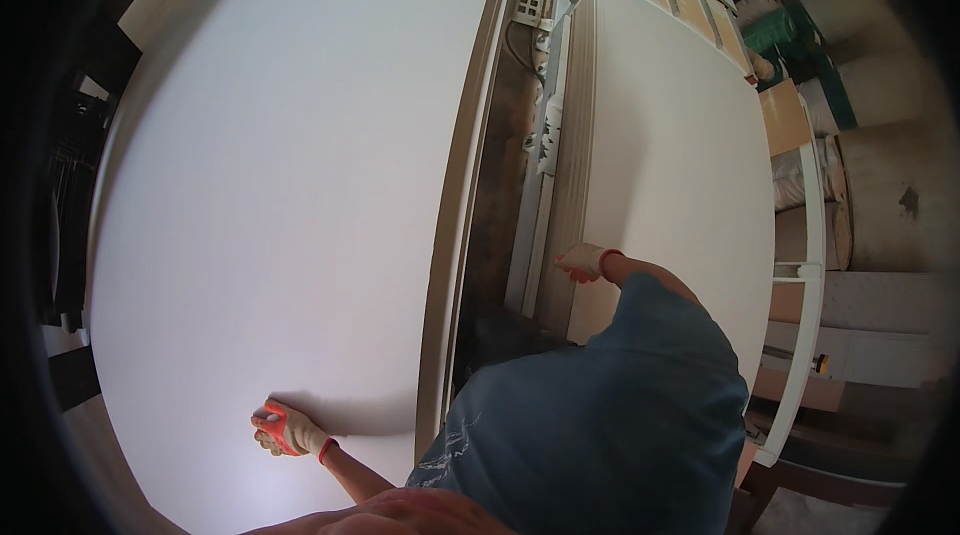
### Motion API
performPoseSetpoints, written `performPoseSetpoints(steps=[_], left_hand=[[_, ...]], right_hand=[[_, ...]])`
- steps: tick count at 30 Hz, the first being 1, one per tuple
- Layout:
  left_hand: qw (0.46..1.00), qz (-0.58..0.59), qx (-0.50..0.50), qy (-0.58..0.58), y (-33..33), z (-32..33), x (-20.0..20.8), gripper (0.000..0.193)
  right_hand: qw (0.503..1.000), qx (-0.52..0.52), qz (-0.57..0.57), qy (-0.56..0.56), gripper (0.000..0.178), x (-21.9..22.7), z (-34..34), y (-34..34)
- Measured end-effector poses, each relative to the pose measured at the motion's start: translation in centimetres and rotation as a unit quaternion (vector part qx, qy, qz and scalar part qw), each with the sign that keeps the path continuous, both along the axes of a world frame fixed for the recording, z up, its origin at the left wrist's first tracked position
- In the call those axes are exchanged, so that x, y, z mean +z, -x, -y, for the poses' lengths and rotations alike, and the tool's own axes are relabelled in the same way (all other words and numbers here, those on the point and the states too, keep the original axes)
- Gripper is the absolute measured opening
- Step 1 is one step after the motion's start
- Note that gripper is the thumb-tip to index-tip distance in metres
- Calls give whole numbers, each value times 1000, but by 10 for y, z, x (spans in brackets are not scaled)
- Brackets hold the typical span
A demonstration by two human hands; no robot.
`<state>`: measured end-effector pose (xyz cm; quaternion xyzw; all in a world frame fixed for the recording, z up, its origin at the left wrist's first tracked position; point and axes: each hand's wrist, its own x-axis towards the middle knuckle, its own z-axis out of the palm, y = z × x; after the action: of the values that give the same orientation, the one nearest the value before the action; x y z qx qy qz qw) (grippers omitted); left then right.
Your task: The person repeatedly picks up large white panels and stacks them on a rack in a workshop. They handle the panels with both hands, aligning them carefully on the rack and occasionally walking to retrieve more panels from nearby piles.
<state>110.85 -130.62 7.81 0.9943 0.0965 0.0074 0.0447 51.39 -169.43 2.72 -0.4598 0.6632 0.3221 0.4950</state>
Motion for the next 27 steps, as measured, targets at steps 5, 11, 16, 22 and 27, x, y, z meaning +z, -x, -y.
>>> performPoseSetpoints(steps=[5, 11, 16, 22, 27], left_hand=[[981, 74, -176, 38, -35, 118, 12, 48], [950, 49, -303, 47, -31, 373, -1, 58], [954, 117, -275, 10, -41, 416, -6, 50], [961, 78, -241, -109, -46, 441, 6, 47], [998, 0, 32, -52, -46, 559, 17, 50]], right_hand=[[993, 87, -13, 75, 53, 26, 57, 11], [992, 68, -33, 97, 56, 17, 220, 28], [993, -84, 42, 70, 52, 19, 337, 86], [999, -16, -7, 35, 50, 55, 442, 143], [988, -130, 9, 85, 43, 58, 540, 149]])
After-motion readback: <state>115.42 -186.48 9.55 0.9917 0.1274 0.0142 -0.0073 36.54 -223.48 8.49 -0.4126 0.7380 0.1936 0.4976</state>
